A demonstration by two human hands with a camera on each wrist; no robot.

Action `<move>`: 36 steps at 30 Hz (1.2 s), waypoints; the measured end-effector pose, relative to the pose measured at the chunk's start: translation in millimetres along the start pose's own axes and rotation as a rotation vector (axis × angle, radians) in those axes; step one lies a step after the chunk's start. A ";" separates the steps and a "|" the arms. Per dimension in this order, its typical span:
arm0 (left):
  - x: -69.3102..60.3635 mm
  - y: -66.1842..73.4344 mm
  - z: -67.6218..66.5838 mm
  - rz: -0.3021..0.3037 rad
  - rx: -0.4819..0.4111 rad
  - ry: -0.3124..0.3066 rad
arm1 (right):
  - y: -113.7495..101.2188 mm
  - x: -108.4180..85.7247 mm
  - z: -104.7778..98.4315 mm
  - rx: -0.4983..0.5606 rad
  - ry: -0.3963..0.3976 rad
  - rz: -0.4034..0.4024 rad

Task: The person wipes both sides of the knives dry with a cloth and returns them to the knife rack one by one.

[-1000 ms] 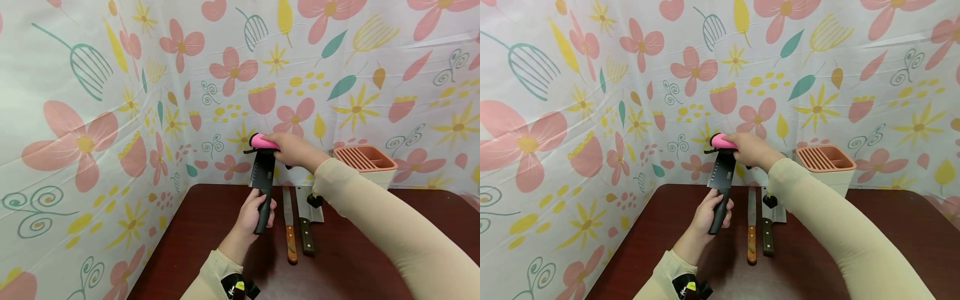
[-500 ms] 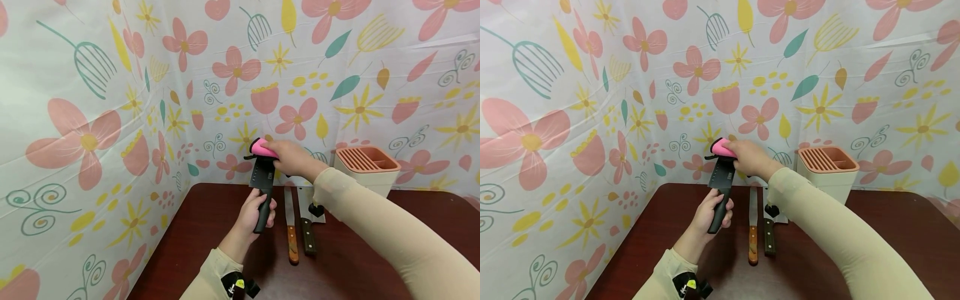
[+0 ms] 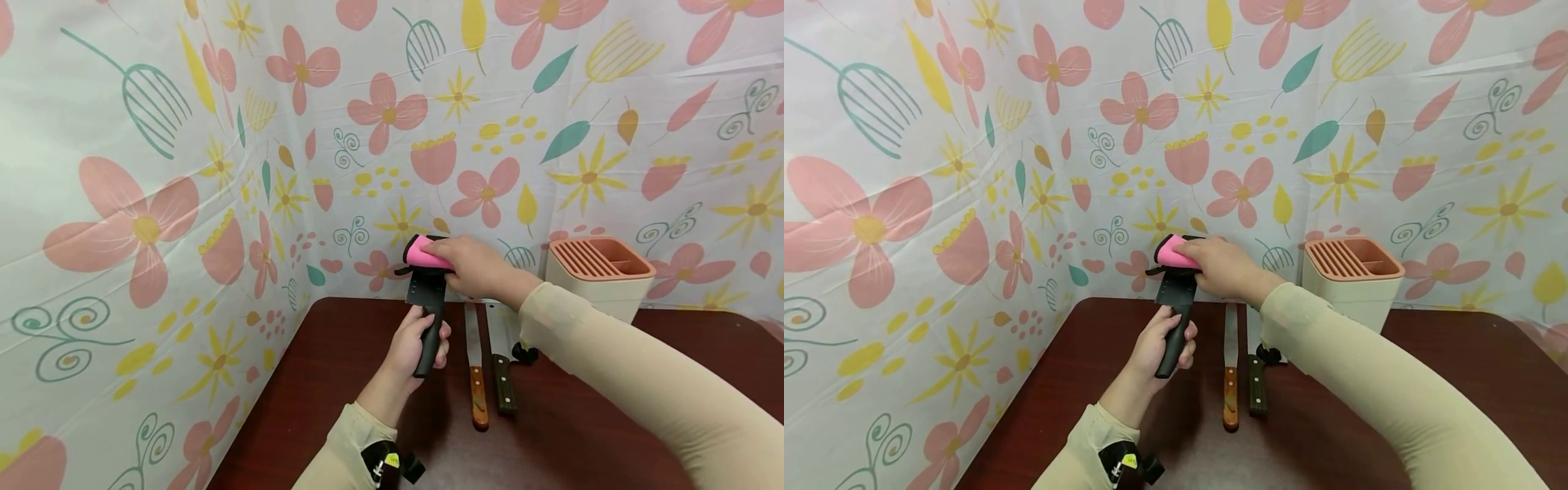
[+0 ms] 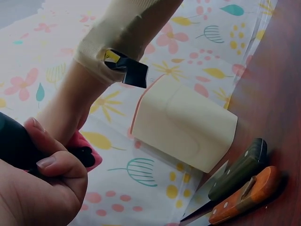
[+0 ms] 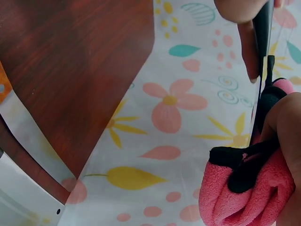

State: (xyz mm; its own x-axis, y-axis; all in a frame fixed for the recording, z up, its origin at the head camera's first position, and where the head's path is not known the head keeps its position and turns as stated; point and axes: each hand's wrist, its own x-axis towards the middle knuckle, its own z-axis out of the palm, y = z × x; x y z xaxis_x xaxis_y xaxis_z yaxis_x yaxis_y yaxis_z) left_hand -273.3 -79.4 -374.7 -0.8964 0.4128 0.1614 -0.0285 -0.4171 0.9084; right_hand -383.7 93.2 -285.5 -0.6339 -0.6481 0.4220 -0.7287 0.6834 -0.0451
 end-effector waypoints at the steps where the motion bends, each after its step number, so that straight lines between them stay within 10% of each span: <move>1: -0.1 0.1 0.0 0.000 -0.001 0.002 | -1.8 -1.4 -0.1 0.000 -0.006 0.002; 36: 0.8 -1.6 -4.2 -0.007 -0.012 0.029 | -56.4 -35.3 -16.9 0.034 -0.076 -0.144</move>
State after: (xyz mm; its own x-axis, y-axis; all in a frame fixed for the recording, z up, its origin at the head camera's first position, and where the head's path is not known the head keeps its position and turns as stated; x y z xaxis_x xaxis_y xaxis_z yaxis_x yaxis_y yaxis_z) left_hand -275.8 -81.8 -377.6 -0.9085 0.3926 0.1434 -0.0401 -0.4234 0.9050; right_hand -315.8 83.2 -282.6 -0.5388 -0.7631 0.3570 -0.8212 0.5703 -0.0205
